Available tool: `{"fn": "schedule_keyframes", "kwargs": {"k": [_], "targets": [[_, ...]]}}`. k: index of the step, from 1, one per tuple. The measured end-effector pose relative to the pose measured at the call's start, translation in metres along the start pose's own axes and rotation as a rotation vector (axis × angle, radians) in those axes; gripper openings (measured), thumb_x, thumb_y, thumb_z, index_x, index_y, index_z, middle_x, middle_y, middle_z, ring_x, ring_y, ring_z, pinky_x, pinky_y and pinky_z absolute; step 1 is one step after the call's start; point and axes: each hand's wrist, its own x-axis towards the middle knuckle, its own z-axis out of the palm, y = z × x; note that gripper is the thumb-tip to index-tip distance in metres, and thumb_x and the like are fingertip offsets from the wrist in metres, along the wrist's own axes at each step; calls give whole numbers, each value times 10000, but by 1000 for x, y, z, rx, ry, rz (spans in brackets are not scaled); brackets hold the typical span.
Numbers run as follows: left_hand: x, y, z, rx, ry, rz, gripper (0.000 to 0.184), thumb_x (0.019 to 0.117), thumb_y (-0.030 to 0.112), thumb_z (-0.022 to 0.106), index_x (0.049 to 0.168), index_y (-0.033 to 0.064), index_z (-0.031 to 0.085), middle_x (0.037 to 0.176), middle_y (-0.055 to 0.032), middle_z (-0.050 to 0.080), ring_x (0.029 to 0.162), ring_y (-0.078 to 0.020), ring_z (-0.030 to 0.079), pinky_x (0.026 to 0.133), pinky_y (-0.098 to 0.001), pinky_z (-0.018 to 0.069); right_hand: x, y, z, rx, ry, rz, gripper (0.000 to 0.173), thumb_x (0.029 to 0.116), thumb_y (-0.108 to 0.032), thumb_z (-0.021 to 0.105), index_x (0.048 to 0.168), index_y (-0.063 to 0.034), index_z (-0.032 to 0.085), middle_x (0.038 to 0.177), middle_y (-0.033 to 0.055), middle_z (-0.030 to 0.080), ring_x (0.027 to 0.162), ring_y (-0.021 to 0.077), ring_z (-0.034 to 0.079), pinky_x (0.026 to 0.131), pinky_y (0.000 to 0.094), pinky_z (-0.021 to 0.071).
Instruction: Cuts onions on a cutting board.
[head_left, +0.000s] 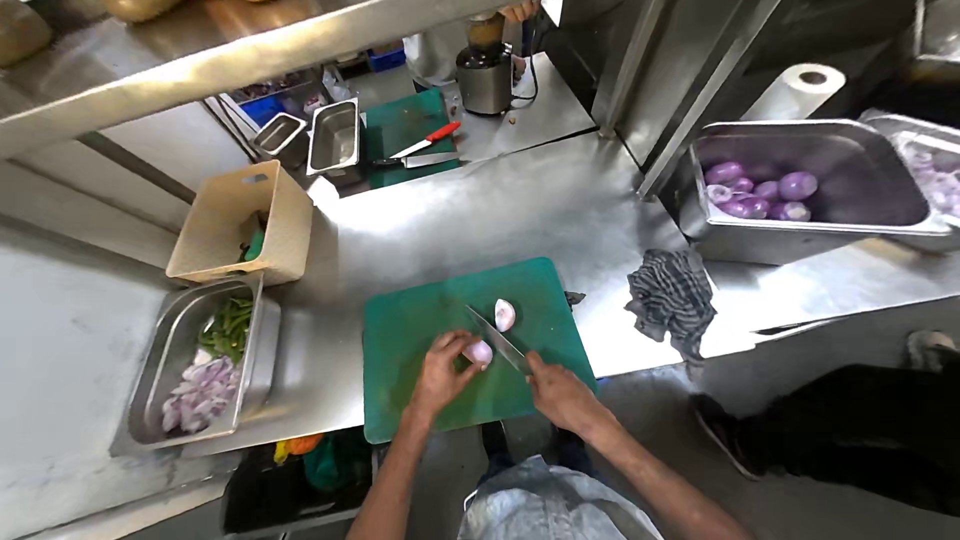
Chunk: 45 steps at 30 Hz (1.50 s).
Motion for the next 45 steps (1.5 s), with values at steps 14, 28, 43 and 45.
{"fn": "schedule_keyframes", "kwargs": {"k": [14,28,43,45], "targets": [[12,-2,-8,-37,-110,38,421,818,281,874,1199,159,742,1237,-24,668,1098,-118,661,946,-326,596,4,-5,-19,72,-108,-19,330,1086,-278,451,1382,-132,467,1078,190,671,1030,376,685,864,567,555],[-13,-36,-44,99,167,-128,521,810,350,860,1275,163,719,1302,-78,659,1178,-203,645,991,-401,574,0,6,8,225,81,-80,415,1081,-375,459,1411,-123,473,979,159,677,870,327,699,781,526,578],[43,102,57,-1286,120,-704,267,998,41,643,1234,-83,653,1049,-183,724,881,-224,725,836,-365,618,-15,59,-2,1017,30,13,398,1082,-377,501,1434,-200,449,719,39,520,447,134,452,396,306,445],[48,106,60,-1258,60,-668,285,971,26,677,1231,-86,652,1067,-187,720,888,-226,721,833,-362,617,-17,68,-4,1027,44,12,372,1083,-383,499,1404,-198,461,707,39,512,440,136,446,393,305,446]]}}
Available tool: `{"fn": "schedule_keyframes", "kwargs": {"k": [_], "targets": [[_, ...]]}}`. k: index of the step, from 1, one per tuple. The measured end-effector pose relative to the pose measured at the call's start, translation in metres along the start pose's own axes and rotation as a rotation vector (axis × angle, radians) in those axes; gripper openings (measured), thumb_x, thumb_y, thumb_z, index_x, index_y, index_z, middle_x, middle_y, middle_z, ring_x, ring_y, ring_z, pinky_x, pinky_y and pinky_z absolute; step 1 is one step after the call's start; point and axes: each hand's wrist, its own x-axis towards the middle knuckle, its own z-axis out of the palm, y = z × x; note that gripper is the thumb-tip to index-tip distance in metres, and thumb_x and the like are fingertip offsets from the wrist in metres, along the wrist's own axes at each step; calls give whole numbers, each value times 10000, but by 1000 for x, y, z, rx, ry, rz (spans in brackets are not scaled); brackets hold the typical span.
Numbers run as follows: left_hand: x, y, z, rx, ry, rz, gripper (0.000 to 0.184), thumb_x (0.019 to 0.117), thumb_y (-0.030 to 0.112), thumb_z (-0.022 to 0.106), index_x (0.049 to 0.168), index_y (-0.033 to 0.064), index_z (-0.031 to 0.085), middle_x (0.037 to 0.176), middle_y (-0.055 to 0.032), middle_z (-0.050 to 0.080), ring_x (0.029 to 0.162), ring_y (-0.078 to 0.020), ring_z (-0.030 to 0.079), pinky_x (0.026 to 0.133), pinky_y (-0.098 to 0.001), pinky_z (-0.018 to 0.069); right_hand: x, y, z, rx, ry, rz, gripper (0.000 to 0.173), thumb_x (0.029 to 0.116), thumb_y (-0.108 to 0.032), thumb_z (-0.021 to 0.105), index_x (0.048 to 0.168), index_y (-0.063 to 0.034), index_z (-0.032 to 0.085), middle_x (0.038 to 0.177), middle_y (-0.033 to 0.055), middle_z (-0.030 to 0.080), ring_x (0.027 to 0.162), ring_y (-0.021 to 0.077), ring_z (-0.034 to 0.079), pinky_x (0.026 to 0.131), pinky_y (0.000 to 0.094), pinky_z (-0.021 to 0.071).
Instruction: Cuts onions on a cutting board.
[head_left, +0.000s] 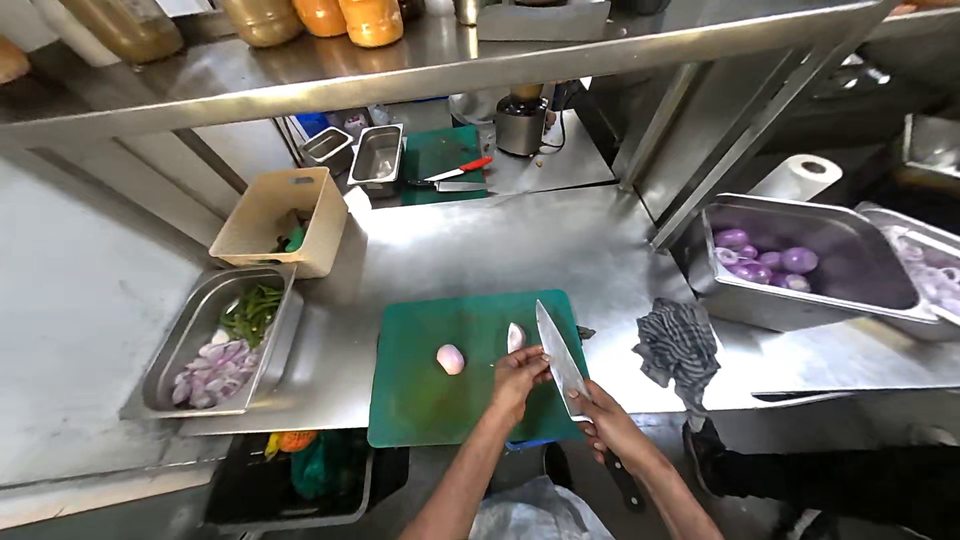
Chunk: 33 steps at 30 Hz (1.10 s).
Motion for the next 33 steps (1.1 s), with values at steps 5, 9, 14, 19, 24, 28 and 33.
{"fn": "schedule_keyframes", "kwargs": {"k": [5,9,14,19,24,28,33], "targets": [[9,-4,6,-72,-16,-35,269,950,4,687,1199,-87,643,1021,-176,705,838,-218,700,805,-358,607,1,1,-9,113,35,-27,325,1095,-333,480,1380,-178,467,689,38,491,430,129,431,383,294,437],[5,5,7,232,-23,106,367,898,77,786,1229,-46,685,1091,-164,744,944,-221,744,884,-372,628,6,2,-23,147,137,-69,349,1099,-335,474,1407,-173,447,663,39,479,422,139,431,374,306,438],[5,41,11,1064,-58,416,266,985,243,691,1227,146,748,1283,8,710,1113,-97,697,991,-330,583,3,7,-28,-3,160,-55,408,1087,-395,494,1433,-184,445,689,58,517,434,159,466,393,332,466],[53,52,-30,1652,-270,488,464,882,199,787,1334,194,681,1424,-79,596,1378,-295,507,1122,-514,456,-11,6,-16,-172,231,-11,464,1095,-390,470,1472,-124,422,722,86,607,509,202,613,485,375,571],[18,54,-74,1134,55,678,433,824,300,870,1200,138,728,1234,-31,696,1126,-158,672,986,-383,586,-16,4,18,-623,154,-80,443,1082,-334,448,1472,-124,430,896,133,672,708,282,694,671,488,601],[-13,23,-92,574,214,772,577,748,167,928,1230,25,643,1190,-120,690,1047,-241,708,907,-405,641,-7,3,63,-882,-28,-116,469,1055,-300,499,1498,-167,416,1029,184,707,958,390,708,846,583,567],[-6,-37,-99,925,124,839,461,774,315,908,1106,53,724,1230,-88,705,1199,-187,658,1024,-374,574,-4,-5,46,-978,238,-17,496,1084,-300,431,1537,-106,384,1038,216,707,987,414,707,862,573,567]]}}
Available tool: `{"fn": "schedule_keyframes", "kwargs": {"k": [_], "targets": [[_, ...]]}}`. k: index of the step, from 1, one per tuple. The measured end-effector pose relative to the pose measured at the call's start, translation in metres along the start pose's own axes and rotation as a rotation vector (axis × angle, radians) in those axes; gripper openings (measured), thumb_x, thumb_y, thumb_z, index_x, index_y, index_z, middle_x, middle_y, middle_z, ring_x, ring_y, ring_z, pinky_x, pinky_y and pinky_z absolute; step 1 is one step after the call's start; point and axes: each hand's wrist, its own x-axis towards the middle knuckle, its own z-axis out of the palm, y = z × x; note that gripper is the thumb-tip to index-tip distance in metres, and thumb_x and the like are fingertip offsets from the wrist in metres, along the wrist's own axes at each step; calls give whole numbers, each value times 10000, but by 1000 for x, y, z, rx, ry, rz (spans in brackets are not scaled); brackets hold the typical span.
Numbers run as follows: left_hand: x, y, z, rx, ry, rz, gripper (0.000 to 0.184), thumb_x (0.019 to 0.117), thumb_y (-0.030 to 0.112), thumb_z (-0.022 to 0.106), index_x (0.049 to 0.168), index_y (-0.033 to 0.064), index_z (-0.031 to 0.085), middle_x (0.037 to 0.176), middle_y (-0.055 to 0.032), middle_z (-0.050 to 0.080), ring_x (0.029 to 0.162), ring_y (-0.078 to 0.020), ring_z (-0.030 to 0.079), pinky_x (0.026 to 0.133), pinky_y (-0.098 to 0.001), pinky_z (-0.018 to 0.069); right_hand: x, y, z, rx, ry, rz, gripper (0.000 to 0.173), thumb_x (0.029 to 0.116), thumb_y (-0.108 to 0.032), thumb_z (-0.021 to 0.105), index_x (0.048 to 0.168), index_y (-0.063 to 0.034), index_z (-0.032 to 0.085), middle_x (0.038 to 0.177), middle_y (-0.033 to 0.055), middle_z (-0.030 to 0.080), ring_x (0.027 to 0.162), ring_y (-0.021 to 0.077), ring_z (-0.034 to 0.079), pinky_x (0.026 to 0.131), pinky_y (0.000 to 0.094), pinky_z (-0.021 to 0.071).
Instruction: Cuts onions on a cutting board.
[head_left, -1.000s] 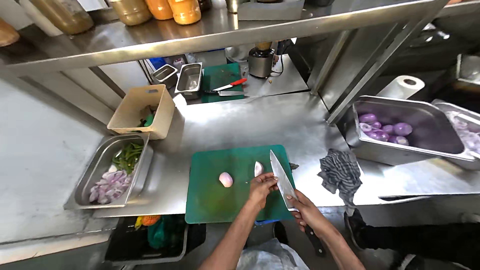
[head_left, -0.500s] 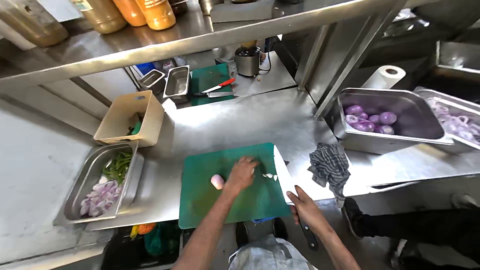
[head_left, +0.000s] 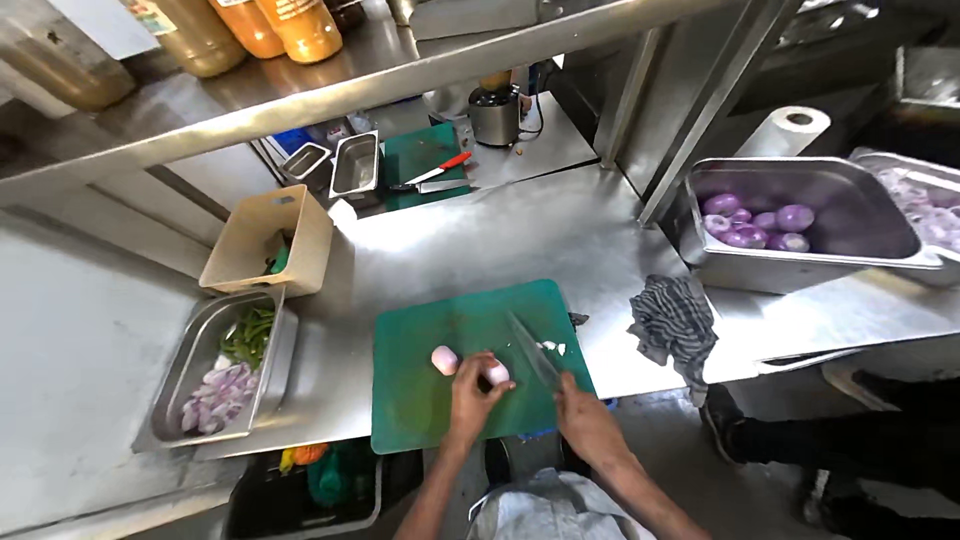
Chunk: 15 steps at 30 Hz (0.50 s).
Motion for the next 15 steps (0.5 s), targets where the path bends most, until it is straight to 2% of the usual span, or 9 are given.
{"fn": "schedule_keyframes", "kwargs": {"k": [3,5,8,11,15], "targets": [[-8,-7,-6,143,-33,66,425,779,439,880,1075,159,758,1294,-40,692,1352,-232,558,1140,-441,480,-6,3,-10,-56,15,-64,452,1074,-356,458,1458,-118,440,969,186,707,925,399,713,810,566,570],[-5,-8,-18,132,-78,81,379,821,411,855,1096,165,766,1298,-39,677,1285,-189,597,1086,-401,528,-6,-3,-10,-129,-54,-60,460,1088,-324,433,1504,-130,414,1035,217,705,992,428,702,854,585,559],[9,-7,-31,153,-230,92,319,889,367,799,1121,149,771,1201,-8,721,1170,-123,658,1037,-347,554,3,-4,-9,-175,-122,-60,430,1096,-296,410,1496,-137,409,1089,225,693,1036,430,693,871,586,556],[28,-1,-38,201,-385,89,331,890,370,799,1133,149,766,1196,0,720,1178,-122,652,1060,-361,537,-3,-10,-25,-185,-160,-76,429,1100,-286,404,1508,-155,415,1124,229,689,1061,433,684,884,590,549],[37,4,-39,245,-460,98,356,884,367,803,1155,141,759,1206,-22,714,1195,-144,645,1073,-375,526,-12,-12,-29,-197,-184,-112,396,1087,-273,428,1463,-150,449,1101,222,690,1047,431,685,874,594,548]]}}
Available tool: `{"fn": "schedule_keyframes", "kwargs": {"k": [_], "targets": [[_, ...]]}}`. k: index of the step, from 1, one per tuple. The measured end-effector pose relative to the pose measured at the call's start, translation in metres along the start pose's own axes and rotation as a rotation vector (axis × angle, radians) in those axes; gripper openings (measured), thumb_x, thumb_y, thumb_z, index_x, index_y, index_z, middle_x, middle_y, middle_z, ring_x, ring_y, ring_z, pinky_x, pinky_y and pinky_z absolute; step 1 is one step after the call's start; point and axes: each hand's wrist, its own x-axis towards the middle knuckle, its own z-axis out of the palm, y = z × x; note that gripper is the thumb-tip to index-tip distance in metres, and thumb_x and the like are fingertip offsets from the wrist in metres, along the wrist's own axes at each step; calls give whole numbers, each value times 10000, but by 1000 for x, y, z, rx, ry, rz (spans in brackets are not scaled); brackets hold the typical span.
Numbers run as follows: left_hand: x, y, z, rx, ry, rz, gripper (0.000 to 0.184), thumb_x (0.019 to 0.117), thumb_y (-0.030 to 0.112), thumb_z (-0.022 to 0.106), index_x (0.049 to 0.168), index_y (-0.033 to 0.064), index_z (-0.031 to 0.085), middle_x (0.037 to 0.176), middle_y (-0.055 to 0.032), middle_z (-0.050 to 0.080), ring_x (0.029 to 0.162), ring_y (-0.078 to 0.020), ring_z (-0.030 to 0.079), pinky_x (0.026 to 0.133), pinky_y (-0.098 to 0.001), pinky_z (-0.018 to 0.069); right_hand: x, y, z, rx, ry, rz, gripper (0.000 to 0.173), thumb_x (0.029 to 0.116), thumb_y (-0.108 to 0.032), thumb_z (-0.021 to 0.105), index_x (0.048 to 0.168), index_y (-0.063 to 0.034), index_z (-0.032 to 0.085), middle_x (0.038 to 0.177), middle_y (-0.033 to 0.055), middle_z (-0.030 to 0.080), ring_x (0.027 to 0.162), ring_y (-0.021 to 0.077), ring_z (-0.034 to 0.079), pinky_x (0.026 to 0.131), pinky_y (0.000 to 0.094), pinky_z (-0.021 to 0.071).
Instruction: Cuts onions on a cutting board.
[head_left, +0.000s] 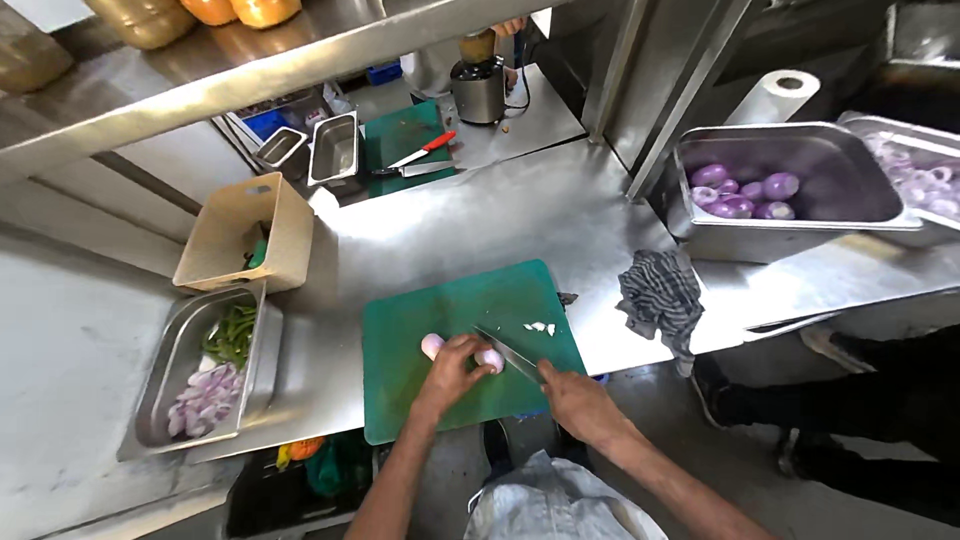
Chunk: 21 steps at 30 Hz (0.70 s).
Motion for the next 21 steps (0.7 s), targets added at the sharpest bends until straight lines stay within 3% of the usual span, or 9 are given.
{"fn": "schedule_keyframes", "kwargs": {"k": [9,14,16,18,19,21], "targets": [[3,-2,2,-29,4,-1,363,874,335,817,1180,149,759,1242,-29,700,1223,-143,632,1080,-373,527,38,-14,15,82,-14,-41,423,1084,-241,446,1490,-128,402,1148,236,673,1065,436,684,877,603,558],[-1,5,0,26,28,-50,373,888,391,785,1174,153,755,1219,-35,712,1184,-153,655,1061,-376,536,33,24,5,206,105,24,441,1086,-305,455,1486,-123,428,1146,221,684,1083,414,681,920,592,545],[0,18,2,41,122,-104,440,859,467,788,1159,146,757,1186,-39,720,1161,-185,660,1044,-415,538,23,49,0,378,167,25,469,1080,-361,471,1477,-116,428,1064,193,689,955,359,702,845,554,567],[11,37,7,-118,234,-184,488,900,493,746,1203,111,737,1185,-54,716,1136,-175,668,1006,-404,564,8,64,-4,674,118,0,620,1067,-456,487,1586,-158,322,942,133,648,660,241,632,603,433,562],[20,50,10,-276,254,-253,458,953,447,704,1244,94,712,1193,-55,714,1100,-157,686,957,-372,591,3,67,-4,851,61,-20,623,1054,-476,514,1580,-209,315,875,92,612,557,188,566,505,370,523],[44,78,18,-738,200,-432,399,1059,333,567,1317,40,654,1201,-91,717,1048,-185,712,918,-379,604,-2,66,-5,1127,-82,-66,540,1050,-432,551,1517,-248,353,788,28,538,494,126,474,437,300,460]]}}
